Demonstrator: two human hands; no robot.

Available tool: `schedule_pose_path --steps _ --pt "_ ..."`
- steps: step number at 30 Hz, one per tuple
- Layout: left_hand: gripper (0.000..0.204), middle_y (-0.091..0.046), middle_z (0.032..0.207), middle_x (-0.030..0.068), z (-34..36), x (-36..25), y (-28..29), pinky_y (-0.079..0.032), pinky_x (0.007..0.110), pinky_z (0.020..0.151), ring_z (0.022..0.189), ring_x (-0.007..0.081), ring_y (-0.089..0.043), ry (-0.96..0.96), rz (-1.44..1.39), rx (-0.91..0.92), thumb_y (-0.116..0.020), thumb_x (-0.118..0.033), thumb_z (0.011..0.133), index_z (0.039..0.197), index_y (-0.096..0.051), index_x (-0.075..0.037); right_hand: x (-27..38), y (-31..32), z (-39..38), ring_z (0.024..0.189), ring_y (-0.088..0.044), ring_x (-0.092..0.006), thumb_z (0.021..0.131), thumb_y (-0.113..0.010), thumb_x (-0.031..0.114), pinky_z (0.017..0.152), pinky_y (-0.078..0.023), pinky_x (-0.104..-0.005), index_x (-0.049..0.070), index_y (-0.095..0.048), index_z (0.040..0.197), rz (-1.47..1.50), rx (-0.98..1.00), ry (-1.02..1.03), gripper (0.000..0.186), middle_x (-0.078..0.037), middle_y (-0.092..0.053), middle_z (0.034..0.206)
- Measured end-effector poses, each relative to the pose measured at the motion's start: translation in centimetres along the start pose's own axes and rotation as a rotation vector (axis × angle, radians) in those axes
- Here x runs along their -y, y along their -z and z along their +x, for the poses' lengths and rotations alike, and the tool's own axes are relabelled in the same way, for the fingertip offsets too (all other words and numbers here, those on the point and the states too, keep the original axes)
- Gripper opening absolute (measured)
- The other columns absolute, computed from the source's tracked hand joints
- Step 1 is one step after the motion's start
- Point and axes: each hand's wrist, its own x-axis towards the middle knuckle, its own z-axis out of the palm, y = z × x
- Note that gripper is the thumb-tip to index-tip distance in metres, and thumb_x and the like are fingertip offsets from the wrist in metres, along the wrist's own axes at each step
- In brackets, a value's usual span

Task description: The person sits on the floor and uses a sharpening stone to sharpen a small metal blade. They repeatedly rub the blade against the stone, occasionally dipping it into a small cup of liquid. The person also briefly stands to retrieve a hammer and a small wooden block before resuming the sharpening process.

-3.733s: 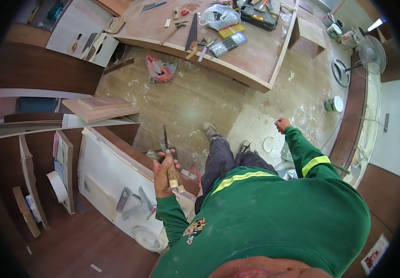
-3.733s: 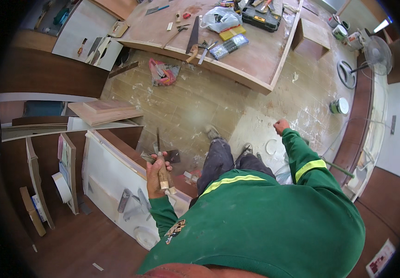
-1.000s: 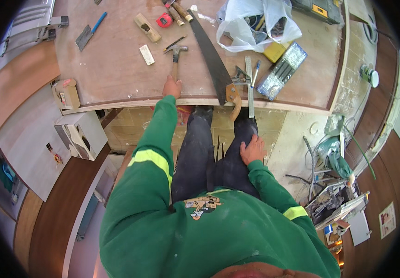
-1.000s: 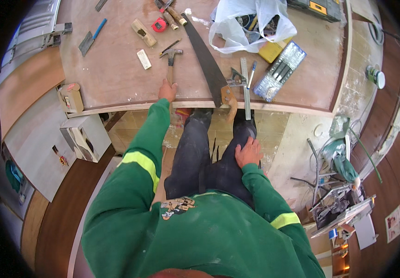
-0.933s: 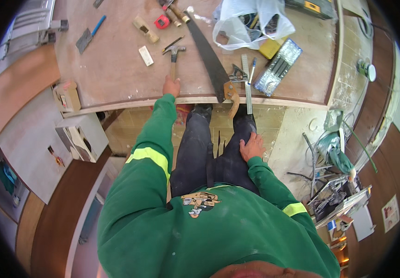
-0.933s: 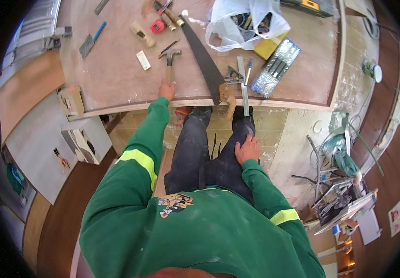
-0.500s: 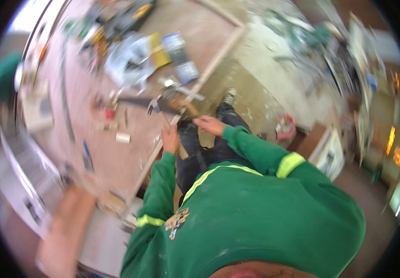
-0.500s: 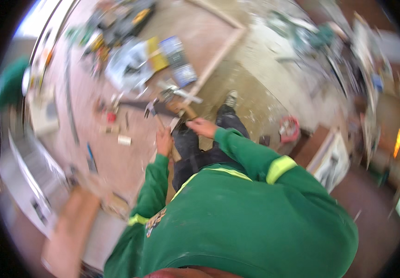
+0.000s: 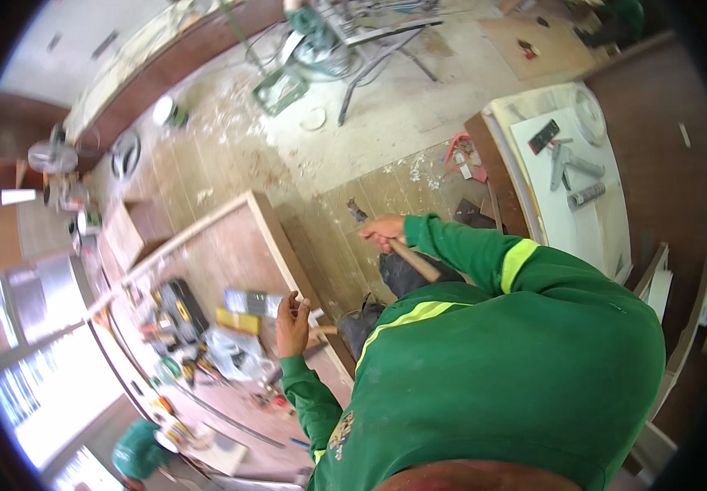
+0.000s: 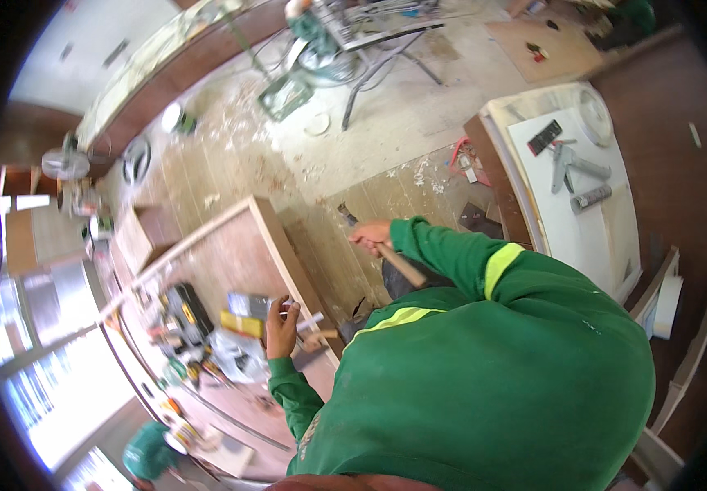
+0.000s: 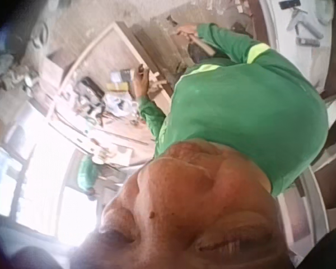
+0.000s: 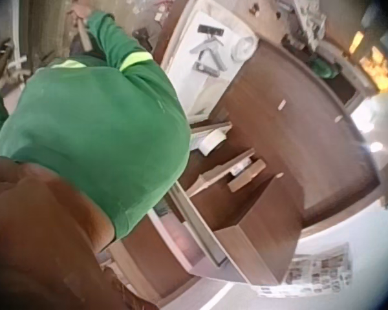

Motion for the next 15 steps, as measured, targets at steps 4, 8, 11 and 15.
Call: schedule_pose_path --steps 4,8,11,15 --pt "0.039 -0.063 0.109 0.0122 6.8 -20.9 -1.4 -0.055 0.037 0.08 0.095 0.022 -0.066 -0.424 0.009 0.328 -0.069 -0.02 0.102 0.138 -0.061 -0.006 3.5 8.8 -6.3 0.044 -0.042 -0.0104 0.1 -0.069 0.023 0.041 -0.038 -0.0325 0.009 -0.055 0.084 -0.233 -0.125 0.132 0.026 0.001 -0.044 0.058" --pt "0.039 -0.062 0.116 0.0146 9.5 -43.7 -2.2 -0.053 0.039 0.09 0.106 0.0314 -0.065 -0.864 0.14 0.773 -0.066 -0.012 0.1 0.138 -0.061 -0.005 5.0 12.1 -9.7 0.051 -0.046 -0.0128 0.098 -0.071 0.024 0.047 -0.041 -0.0336 0.008 -0.058 0.088 -0.382 -0.424 0.158 0.023 -0.001 -0.048 0.064" --pt "0.033 -0.059 0.114 0.0201 10.9 -54.8 -3.0 -0.053 0.044 0.086 0.099 0.0373 -0.064 -1.328 0.247 0.956 -0.062 -0.01 0.095 0.126 -0.061 0.001 4.9 12.9 -11.9 0.058 -0.05 -0.012 0.098 -0.071 0.025 0.053 -0.044 -0.0344 0.008 -0.059 0.092 -0.423 -0.528 0.195 0.022 -0.003 -0.052 0.068" --pt "0.035 -0.064 0.11 0.0162 10.6 -61.4 1.0 -0.056 0.04 0.077 0.091 0.0312 -0.065 -1.561 0.291 0.996 -0.062 -0.016 0.091 0.121 -0.064 0.003 6.7 12.6 -12.7 0.068 -0.056 -0.0109 0.097 -0.072 0.027 0.062 -0.049 -0.0354 0.007 -0.061 0.097 -0.424 -0.621 0.247 0.023 -0.004 -0.056 0.075"
